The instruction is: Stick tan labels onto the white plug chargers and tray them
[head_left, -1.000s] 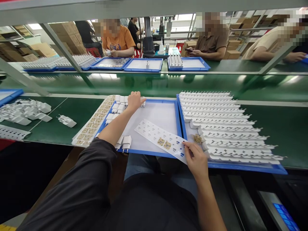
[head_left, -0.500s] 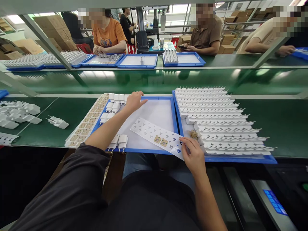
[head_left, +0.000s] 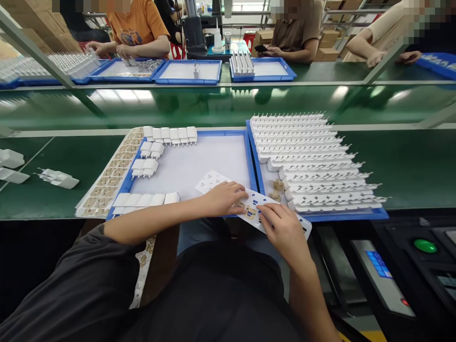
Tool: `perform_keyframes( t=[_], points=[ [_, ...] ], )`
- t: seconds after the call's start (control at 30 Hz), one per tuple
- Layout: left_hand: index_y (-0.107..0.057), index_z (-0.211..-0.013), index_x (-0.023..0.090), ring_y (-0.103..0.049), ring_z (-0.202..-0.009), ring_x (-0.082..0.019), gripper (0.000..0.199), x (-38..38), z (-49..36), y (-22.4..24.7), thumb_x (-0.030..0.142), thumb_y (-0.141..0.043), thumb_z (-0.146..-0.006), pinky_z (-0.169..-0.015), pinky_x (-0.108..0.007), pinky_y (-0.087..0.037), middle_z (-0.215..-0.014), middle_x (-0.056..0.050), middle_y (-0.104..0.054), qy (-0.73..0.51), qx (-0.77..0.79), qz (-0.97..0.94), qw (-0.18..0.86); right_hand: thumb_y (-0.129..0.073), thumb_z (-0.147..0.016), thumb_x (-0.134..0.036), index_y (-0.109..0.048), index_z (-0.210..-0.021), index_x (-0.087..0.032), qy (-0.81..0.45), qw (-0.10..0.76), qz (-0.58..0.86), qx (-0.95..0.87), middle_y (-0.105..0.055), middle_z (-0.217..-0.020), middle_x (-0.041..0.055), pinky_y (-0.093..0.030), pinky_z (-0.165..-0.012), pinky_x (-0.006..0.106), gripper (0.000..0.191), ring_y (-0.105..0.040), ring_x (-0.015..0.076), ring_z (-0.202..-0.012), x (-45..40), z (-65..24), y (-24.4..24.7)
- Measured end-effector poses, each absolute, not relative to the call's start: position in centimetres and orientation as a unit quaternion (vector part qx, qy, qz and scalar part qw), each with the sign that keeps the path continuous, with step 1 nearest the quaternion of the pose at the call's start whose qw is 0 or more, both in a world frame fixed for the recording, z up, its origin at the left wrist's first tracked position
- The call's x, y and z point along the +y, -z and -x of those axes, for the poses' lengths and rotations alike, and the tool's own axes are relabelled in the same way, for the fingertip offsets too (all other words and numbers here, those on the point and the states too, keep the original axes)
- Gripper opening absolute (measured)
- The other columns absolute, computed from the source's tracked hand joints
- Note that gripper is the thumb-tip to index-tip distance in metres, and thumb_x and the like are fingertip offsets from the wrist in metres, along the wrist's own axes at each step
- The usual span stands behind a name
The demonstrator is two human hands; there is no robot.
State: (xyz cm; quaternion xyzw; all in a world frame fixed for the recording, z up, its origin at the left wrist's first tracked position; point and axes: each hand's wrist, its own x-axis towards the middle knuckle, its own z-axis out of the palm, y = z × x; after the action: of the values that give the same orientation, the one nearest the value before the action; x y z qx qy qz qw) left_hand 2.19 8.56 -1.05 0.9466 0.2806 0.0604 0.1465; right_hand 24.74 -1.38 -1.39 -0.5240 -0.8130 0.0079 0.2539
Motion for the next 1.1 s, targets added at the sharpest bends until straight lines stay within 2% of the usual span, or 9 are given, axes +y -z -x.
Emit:
perform_keyframes(
  t=[0.13, 0.3, 0.47, 0.7, 0.8, 0.9, 1.03, 1.1],
  points=[
    [-0.066, -0.124, 0.018, -0.065, -0.117, -0.031, 0.041, 7.8, -2.3, 0.9, 0.048, -0.063, -0.097, -0.099, -0.044, -0.051, -0.129, -0.014, -0.068, -0.068, 0.27, -0.95, 0.142, -0.054, -0.101, -0.023, -0.071, -0.117, -0.019, -0.026, 0.243, 0.513, -0.822, -0.071, -0.099, 0.0101, -0.054, -0.08, 0.041, 0.023, -0.066, 0.0264, -0.091, -0.5, -23.6, 2.0],
    [-0.067, -0.126, 0.02, -0.062, -0.123, -0.033, 0.032, 7.0, -1.9, 0.5, 0.039, -0.058, -0.101, -0.101, -0.047, -0.051, -0.136, -0.016, -0.064, -0.076, 0.273, -0.951, 0.122, -0.053, -0.102, -0.024, -0.071, -0.117, -0.021, -0.077, 0.252, 0.504, -0.822, -0.067, -0.092, 0.0079, -0.054, -0.077, 0.038, 0.024, -0.066, 0.0241, -0.087, -0.2, -23.7, 3.1],
    [-0.067, -0.128, 0.021, -0.061, -0.125, -0.034, 0.032, 6.9, -1.8, 0.5, 0.034, -0.059, -0.101, -0.103, -0.049, -0.051, -0.139, -0.018, -0.061, -0.071, 0.279, -0.951, 0.113, -0.054, -0.102, -0.023, -0.071, -0.108, -0.022, -0.094, 0.257, 0.504, -0.819, -0.069, -0.091, 0.006, -0.053, -0.078, 0.036, 0.019, -0.068, 0.0228, -0.086, -0.4, -23.6, 2.9],
    [-0.063, -0.133, 0.018, -0.062, -0.126, -0.033, 0.035, 6.7, -1.9, 1.4, 0.032, -0.051, -0.104, -0.104, -0.048, -0.05, -0.143, -0.019, -0.06, -0.055, 0.273, -0.956, 0.092, -0.049, -0.104, -0.022, -0.067, -0.097, -0.022, -0.096, 0.284, 0.517, -0.802, -0.071, -0.091, 0.0047, -0.052, -0.072, 0.03, 0.02, -0.07, 0.0195, -0.081, -0.7, -23.5, 2.5],
    [-0.062, -0.133, 0.019, -0.062, -0.125, -0.031, 0.034, 6.6, -1.9, 1.7, 0.032, -0.05, -0.104, -0.105, -0.047, -0.049, -0.142, -0.018, -0.061, -0.068, 0.278, -0.954, 0.087, -0.049, -0.104, -0.024, -0.066, -0.108, -0.022, -0.094, 0.29, 0.523, -0.796, -0.072, -0.096, 0.0059, -0.053, -0.072, 0.03, 0.018, -0.071, 0.0201, -0.086, -0.7, -23.6, 2.5],
    [-0.062, -0.131, 0.019, -0.062, -0.125, -0.031, 0.033, 6.5, -1.9, 1.7, 0.032, -0.051, -0.104, -0.105, -0.046, -0.048, -0.142, -0.017, -0.061, -0.071, 0.286, -0.953, 0.078, -0.049, -0.105, -0.026, -0.067, -0.118, -0.022, -0.068, 0.257, 0.528, -0.807, -0.072, -0.1, 0.007, -0.051, -0.069, 0.03, 0.022, -0.071, 0.021, -0.086, -0.6, -23.4, 2.5],
    [-0.06, -0.134, 0.016, -0.061, -0.127, -0.031, 0.036, 6.4, -2.0, 1.6, 0.035, -0.048, -0.105, -0.107, -0.046, -0.047, -0.142, -0.018, -0.062, -0.058, 0.29, -0.952, 0.075, -0.05, -0.104, -0.025, -0.071, -0.099, -0.023, -0.072, 0.241, 0.523, -0.815, -0.072, -0.094, 0.005, -0.049, -0.066, 0.03, 0.021, -0.07, 0.0194, -0.081, -0.3, -23.1, 2.5],
    [-0.059, -0.134, 0.015, -0.061, -0.129, -0.032, 0.037, 6.3, -2.0, 1.7, 0.035, -0.046, -0.106, -0.109, -0.048, -0.045, -0.143, -0.018, -0.062, -0.053, 0.29, -0.952, 0.08, -0.05, -0.104, -0.023, -0.07, -0.098, -0.023, -0.091, 0.257, 0.517, -0.811, -0.072, -0.095, 0.0048, -0.05, -0.069, 0.029, 0.02, -0.07, 0.0194, -0.083, -0.3, -23.2, 2.5]
  ],
)
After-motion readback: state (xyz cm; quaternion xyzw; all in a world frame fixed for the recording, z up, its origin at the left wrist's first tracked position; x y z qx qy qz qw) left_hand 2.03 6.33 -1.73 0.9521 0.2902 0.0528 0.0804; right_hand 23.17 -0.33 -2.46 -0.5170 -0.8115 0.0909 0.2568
